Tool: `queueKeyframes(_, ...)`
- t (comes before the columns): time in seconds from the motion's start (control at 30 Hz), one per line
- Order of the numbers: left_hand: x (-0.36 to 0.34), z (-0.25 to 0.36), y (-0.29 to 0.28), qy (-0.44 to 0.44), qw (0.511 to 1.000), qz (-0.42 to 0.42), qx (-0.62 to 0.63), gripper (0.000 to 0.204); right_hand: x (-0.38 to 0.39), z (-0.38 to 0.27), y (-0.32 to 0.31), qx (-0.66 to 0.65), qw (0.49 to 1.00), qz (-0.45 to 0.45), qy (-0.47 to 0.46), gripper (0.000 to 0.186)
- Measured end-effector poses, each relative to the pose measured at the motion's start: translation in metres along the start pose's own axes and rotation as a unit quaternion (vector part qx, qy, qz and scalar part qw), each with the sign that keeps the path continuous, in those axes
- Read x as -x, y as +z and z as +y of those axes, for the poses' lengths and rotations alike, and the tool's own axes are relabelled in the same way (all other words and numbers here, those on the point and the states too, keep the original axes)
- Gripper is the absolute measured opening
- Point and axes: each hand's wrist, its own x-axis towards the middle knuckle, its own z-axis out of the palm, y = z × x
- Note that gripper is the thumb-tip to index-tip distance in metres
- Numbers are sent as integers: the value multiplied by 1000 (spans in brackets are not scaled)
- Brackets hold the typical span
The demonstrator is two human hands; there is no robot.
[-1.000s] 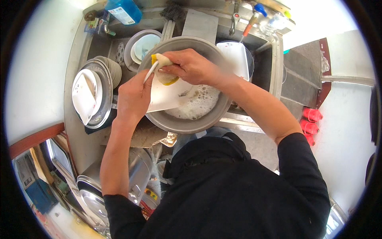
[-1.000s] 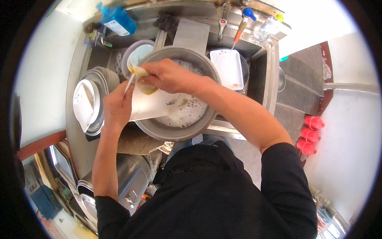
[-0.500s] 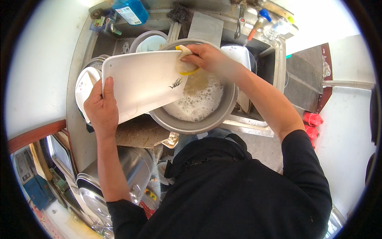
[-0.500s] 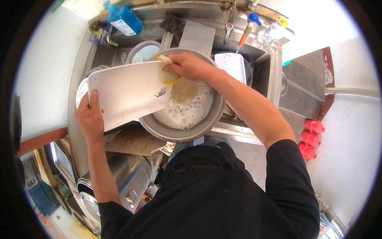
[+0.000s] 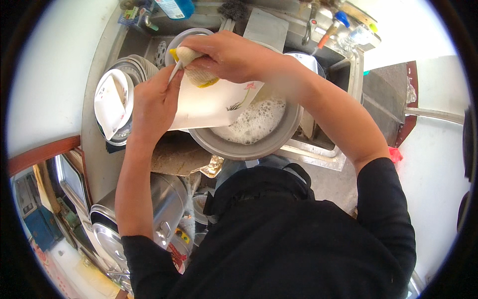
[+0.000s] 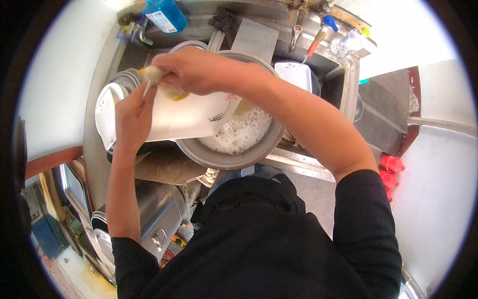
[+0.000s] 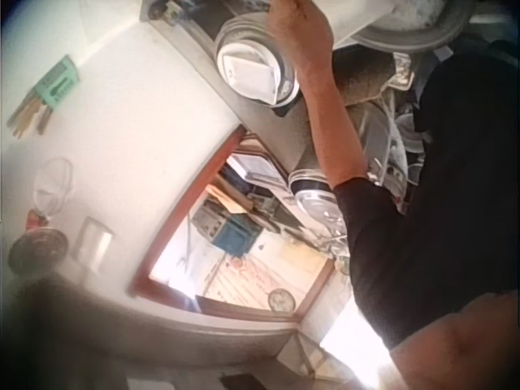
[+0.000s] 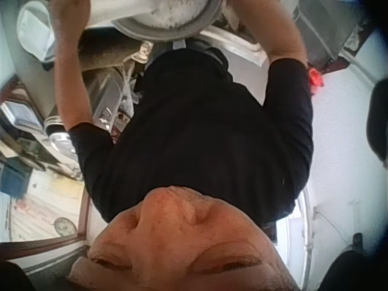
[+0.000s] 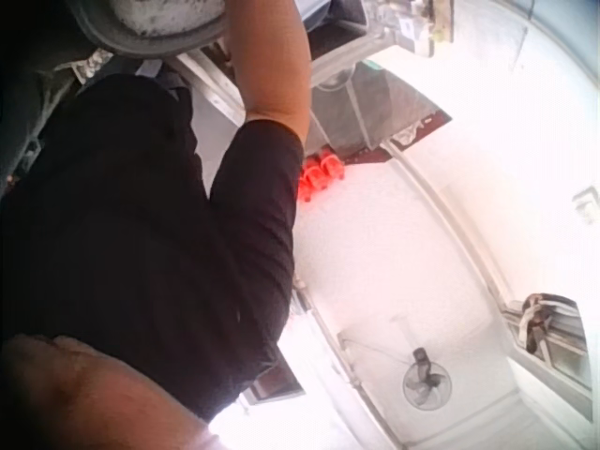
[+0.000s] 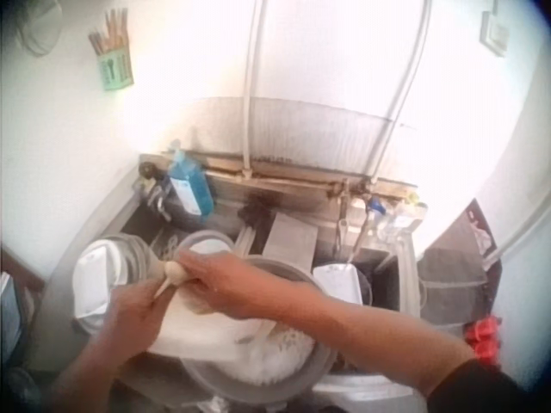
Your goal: The person scrubs a white rectangular tray and a round plate with a yellow sponge in a soapy metal basin, then rinses them under running water. The person later retrieves a plastic bag from a counter and hands it to a customer at a table.
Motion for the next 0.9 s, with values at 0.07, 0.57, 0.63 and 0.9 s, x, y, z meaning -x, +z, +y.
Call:
queueKeyframes(0.07,4,-2,-8,-27,999,19,2,19,15,8,-3,-11,997,-34,71,24)
queueKeyframes(0.57,-2,-1,-22,-226,902,297,219,34,50,52,61,-495,770,292,278,36)
queueKeyframes(0.63,-3,-8,-15,-237,898,299,219,34,58,56,65,-515,751,294,289,36)
queueKeyframes(0.9,-10,9,24,-238,866,351,265,29,53,31,67,-677,577,355,286,36)
